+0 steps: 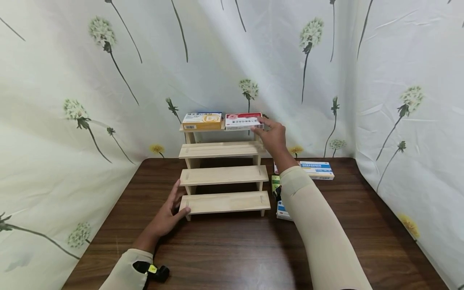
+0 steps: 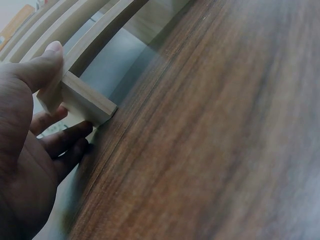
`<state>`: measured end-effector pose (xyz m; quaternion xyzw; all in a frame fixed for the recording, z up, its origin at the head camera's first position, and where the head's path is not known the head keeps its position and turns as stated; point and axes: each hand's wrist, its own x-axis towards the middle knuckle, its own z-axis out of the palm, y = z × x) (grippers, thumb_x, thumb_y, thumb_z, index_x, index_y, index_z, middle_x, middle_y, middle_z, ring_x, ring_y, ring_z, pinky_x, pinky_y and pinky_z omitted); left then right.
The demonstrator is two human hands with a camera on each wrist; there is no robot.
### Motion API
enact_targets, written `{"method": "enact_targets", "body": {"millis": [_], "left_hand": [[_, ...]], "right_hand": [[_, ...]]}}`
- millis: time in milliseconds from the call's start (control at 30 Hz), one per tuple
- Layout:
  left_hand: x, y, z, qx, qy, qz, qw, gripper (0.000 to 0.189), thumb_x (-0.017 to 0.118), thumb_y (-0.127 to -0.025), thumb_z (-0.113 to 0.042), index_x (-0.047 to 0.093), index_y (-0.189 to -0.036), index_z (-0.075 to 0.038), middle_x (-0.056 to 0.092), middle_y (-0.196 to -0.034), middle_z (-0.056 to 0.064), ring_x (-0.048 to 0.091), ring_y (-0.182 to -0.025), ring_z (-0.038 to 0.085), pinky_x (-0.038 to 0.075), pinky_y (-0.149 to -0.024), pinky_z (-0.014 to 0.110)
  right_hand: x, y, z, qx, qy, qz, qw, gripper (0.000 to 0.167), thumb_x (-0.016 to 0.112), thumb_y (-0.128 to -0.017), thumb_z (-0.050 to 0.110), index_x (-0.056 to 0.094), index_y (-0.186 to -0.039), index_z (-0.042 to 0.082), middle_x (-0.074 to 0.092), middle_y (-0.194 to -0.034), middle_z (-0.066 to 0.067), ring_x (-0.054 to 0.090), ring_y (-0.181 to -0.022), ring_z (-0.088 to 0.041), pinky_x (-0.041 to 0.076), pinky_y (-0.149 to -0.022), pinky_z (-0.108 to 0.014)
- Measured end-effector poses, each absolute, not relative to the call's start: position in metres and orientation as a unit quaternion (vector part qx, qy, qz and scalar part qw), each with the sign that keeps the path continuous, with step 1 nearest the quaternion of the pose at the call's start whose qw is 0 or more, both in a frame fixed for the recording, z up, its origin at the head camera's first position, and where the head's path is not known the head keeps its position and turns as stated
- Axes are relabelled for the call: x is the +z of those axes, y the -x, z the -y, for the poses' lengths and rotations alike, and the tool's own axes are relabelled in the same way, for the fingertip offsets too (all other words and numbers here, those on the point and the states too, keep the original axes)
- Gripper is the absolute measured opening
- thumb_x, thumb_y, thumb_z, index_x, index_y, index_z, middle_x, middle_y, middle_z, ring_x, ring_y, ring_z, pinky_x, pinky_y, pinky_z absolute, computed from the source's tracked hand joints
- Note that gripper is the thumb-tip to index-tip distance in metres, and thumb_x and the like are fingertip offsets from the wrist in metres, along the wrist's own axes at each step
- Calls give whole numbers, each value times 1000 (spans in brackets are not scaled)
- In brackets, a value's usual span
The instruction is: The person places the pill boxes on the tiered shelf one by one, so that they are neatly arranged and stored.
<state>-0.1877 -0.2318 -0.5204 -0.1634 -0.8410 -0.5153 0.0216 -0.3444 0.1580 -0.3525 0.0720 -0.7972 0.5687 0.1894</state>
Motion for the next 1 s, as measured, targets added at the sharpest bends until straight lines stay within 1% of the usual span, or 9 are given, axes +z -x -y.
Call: {"method": "enact_targets", "body": {"millis": [167,400,467,600,667,733,800,900,1000], "left_hand": [[-521,186,231,-516,166,840,22,103,74,-107,-21,0,-178,-29,38,-173,30,46,-155,51,42,-118,69],[-522,188,231,-515,173,839,32,103,74,-107,-19,0,-178,-28,39,-172,30,47,-154,50,42,-119,68],[-522,189,231,-514,171,840,31,103,74,-107,-20,0,-178,-28,39,-172,29,47,-155,49,42,-119,67],[-522,189,232,-516,168,840,26,105,75,-106,-21,-1,-178,-31,39,-173,29,46,-156,49,40,-120,67],[-522,189,231,-519,167,838,25,106,76,-106,-21,-1,-178,-32,39,-173,28,46,-156,49,39,-121,67],[-522,189,231,-522,167,836,24,106,76,-105,-20,0,-178,-31,39,-173,28,46,-156,49,38,-122,67],[-521,188,231,-523,170,835,25,106,76,-105,-20,0,-178,-29,40,-172,29,46,-156,50,38,-121,68],[-522,188,231,-522,171,835,24,106,75,-106,-20,-1,-178,-29,40,-172,29,46,-155,50,38,-121,68],[-523,188,232,-522,171,835,25,105,75,-106,-19,0,-178,-28,40,-172,29,46,-155,50,38,-121,68]], "right_hand": [[-356,344,-160,567,-75,797,196,51,84,-98,15,70,-147,13,65,-155,-14,72,-102,-14,52,-72,-13],[-358,342,-165,565,-88,791,218,52,88,-95,20,73,-144,15,66,-155,-9,68,-99,-5,53,-75,-14],[-359,341,-167,557,-93,793,227,52,89,-94,21,73,-143,15,66,-154,-9,68,-93,-11,51,-72,-14],[-360,338,-172,547,-97,799,231,51,88,-95,19,72,-144,14,66,-155,-10,72,-108,-24,50,-73,-14],[-361,336,-175,541,-93,803,230,51,87,-96,19,72,-145,14,65,-156,-8,71,-120,-21,49,-75,-14],[-362,333,-179,541,-89,804,228,53,86,-97,20,71,-147,15,64,-157,-7,73,-108,-15,49,-73,-15],[-364,331,-183,542,-85,805,227,55,86,-97,21,69,-149,16,63,-159,-7,68,-80,-7,47,-67,-17],[-366,327,-190,556,-81,796,227,58,86,-97,23,67,-151,17,62,-160,-10,41,-48,-4,43,-58,-21],[-369,323,-196,565,-74,790,228,58,86,-97,24,67,-152,18,61,-160,-11,39,-43,-1,43,-54,-20]]}}
